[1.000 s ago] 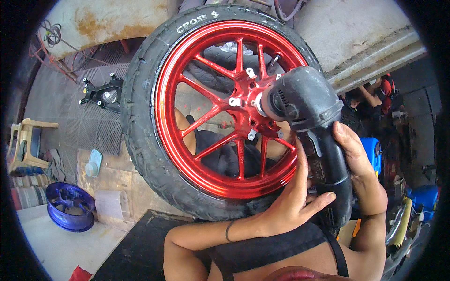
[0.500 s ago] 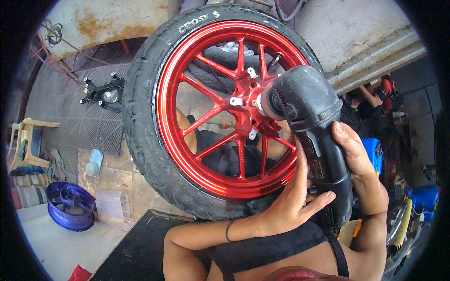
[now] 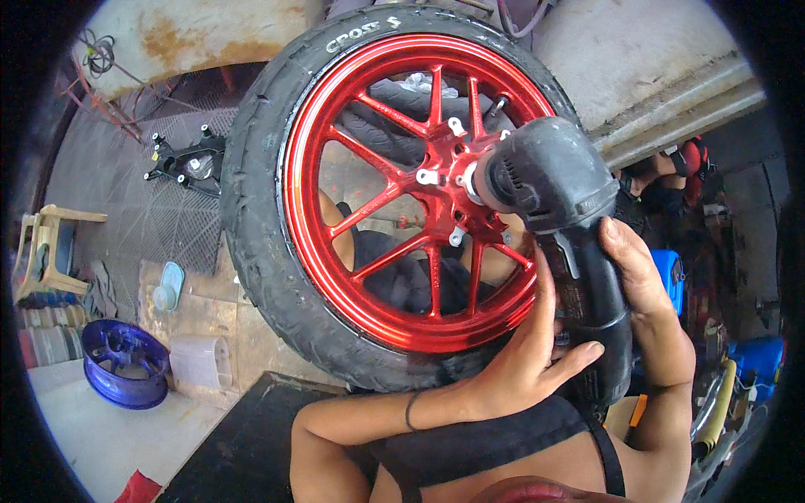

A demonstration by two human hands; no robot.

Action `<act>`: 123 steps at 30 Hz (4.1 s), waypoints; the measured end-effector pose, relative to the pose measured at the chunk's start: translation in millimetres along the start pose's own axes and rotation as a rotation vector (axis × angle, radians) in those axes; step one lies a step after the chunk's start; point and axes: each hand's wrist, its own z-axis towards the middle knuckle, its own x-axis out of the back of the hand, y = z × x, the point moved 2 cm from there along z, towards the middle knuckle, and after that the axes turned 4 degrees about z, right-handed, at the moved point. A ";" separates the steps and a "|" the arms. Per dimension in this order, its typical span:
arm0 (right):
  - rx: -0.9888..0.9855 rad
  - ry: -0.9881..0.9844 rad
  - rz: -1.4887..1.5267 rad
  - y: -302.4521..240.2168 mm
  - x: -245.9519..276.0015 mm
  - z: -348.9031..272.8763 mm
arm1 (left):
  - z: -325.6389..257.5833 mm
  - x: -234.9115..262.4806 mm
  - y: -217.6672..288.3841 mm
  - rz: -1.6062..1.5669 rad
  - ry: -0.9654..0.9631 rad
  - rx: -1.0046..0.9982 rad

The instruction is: The person inserts white plastic spacers into the hub of a red motorcycle wheel rim and then uses a power impact wrench to tighten the lug nuts. The person holds the wheel steady with one hand while operating the tool with the other.

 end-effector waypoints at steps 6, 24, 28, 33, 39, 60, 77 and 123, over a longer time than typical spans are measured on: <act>-0.035 -0.014 0.020 -4.9 5.7 -6.1 | 3.0 -6.5 -2.5 -0.039 -0.013 -0.045; -0.035 -0.073 -0.063 1.2 -0.2 -18.8 | -13.5 -9.8 -10.6 0.040 -0.072 -0.009; -0.003 -0.064 -0.061 3.4 -2.6 -22.4 | -18.5 -12.8 -10.7 -0.011 -0.076 -0.004; -0.016 -0.102 -0.070 1.8 -0.1 -24.8 | -18.6 -12.6 -8.8 0.171 -0.057 -0.038; -0.009 -0.135 -0.078 2.4 -3.1 -20.5 | -24.3 -12.4 -13.8 0.020 -0.024 -0.026; 0.275 0.157 0.131 33.4 46.5 -77.0 | -11.8 -29.4 7.3 0.226 -0.188 0.011; 0.580 0.689 0.291 178.1 194.3 -100.1 | 44.2 47.1 92.7 1.389 -0.367 -0.106; 0.561 0.499 0.476 282.6 57.0 3.4 | 201.1 183.8 104.9 2.218 -1.500 -0.044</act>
